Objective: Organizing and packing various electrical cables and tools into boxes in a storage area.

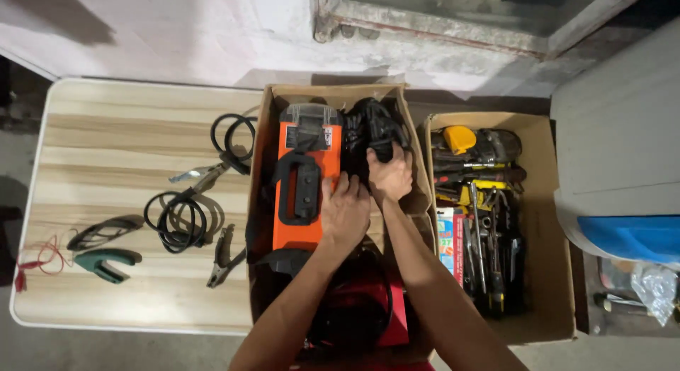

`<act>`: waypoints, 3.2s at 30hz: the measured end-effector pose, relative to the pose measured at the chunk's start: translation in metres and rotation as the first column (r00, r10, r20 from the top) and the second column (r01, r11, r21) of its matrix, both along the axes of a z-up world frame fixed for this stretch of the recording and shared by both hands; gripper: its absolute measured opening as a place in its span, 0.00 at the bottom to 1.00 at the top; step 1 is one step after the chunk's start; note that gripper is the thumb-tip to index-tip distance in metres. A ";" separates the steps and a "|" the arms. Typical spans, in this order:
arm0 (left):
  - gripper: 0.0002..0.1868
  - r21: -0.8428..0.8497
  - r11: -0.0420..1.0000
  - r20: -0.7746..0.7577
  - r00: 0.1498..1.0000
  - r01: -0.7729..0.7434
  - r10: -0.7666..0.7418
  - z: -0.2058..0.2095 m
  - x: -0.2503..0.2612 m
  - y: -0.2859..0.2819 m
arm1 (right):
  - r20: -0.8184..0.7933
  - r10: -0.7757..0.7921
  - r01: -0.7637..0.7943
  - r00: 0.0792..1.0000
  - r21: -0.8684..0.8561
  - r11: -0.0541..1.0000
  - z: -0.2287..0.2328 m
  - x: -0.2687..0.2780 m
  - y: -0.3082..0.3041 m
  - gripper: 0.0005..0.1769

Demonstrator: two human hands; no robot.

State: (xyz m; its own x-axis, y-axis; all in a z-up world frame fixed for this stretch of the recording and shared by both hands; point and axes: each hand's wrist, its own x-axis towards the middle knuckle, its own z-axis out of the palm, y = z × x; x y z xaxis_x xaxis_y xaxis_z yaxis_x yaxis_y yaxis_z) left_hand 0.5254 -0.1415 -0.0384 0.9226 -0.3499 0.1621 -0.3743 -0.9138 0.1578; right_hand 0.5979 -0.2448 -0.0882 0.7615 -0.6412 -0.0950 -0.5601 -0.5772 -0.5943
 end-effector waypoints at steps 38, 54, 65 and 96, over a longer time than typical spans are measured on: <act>0.15 -0.761 0.192 -0.420 0.696 -0.620 0.583 0.010 -0.187 0.431 | 0.388 0.415 -0.566 0.823 0.629 0.534 0.062 -0.149 0.338 0.13; 0.11 -0.550 0.528 -0.405 0.759 -0.648 0.510 -0.097 -0.111 0.450 | -0.021 0.594 -0.568 0.804 0.267 0.779 -0.091 -0.116 0.380 0.22; 0.15 0.002 0.833 -0.552 0.695 -0.553 0.462 -0.145 -0.084 0.433 | -0.154 0.660 -0.622 0.736 0.232 0.748 -0.118 -0.105 0.397 0.26; 0.32 -0.608 0.039 -0.671 0.540 -0.793 0.508 -0.143 -0.116 0.437 | -0.126 0.482 -0.042 0.867 0.945 0.323 -0.100 -0.058 0.415 0.13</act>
State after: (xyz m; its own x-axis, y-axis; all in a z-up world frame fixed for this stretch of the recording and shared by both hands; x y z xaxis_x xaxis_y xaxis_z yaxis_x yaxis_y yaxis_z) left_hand 0.4095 0.2959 -0.1814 0.7298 0.5946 -0.3374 0.4775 -0.0901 0.8740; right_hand 0.5397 0.1702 -0.1882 0.6399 0.2375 -0.7309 -0.7565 0.0275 -0.6534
